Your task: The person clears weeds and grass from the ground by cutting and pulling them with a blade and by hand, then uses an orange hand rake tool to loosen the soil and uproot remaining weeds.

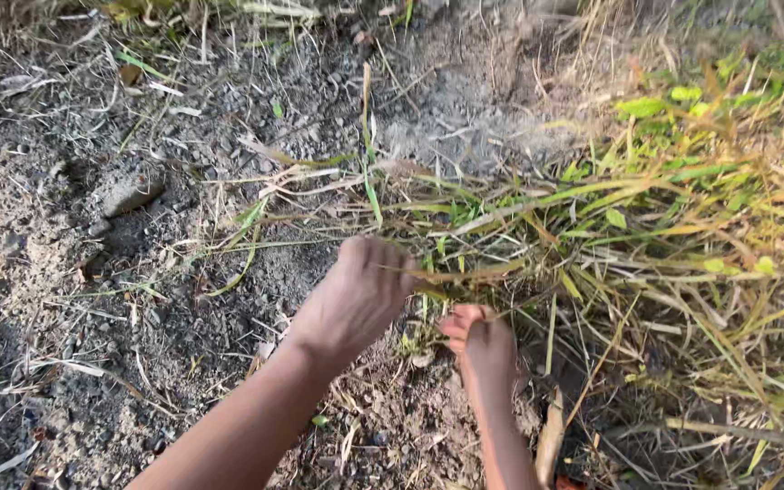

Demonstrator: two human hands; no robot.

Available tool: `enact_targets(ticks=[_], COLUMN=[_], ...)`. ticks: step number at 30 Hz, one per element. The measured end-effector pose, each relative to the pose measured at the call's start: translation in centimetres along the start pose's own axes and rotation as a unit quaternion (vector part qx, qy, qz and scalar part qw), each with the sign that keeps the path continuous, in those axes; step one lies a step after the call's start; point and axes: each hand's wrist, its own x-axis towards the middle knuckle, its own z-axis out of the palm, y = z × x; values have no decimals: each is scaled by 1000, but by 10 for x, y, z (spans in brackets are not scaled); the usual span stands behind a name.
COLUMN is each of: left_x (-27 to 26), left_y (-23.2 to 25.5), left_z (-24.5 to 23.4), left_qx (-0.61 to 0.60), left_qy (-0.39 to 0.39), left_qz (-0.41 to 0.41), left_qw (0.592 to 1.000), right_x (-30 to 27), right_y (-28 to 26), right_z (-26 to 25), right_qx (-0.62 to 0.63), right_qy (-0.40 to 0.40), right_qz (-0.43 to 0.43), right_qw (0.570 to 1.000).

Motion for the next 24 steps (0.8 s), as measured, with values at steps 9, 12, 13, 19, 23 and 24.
enact_targets(ticks=[9,12,13,19,23,24], left_x=[5,27,30,-20,-75,-79], left_y=[-9,-23,-25,6,95,108], left_z=[-12,-24,-22,32,36,34], left_qx=[-290,-349,-338,-462,-649,-650], left_qy=[-230,-299,-297,-429,-445,-444], left_qz=[-7,-19,-13,-90,-169,-174], left_qw=[929,888,893,771,593,591], right_x=[89,128,138,149,135,129], right_y=[83,86,82,66,59,56], right_z=[51,26,18,3,-16,-26], right_qx=[-320,-314,-334,-532,-490,-620], right_qy=[189,172,144,-165,-369,-392], right_qz=[-626,-604,-604,-327,-273,-267], right_qw=[686,712,710,764,741,624])
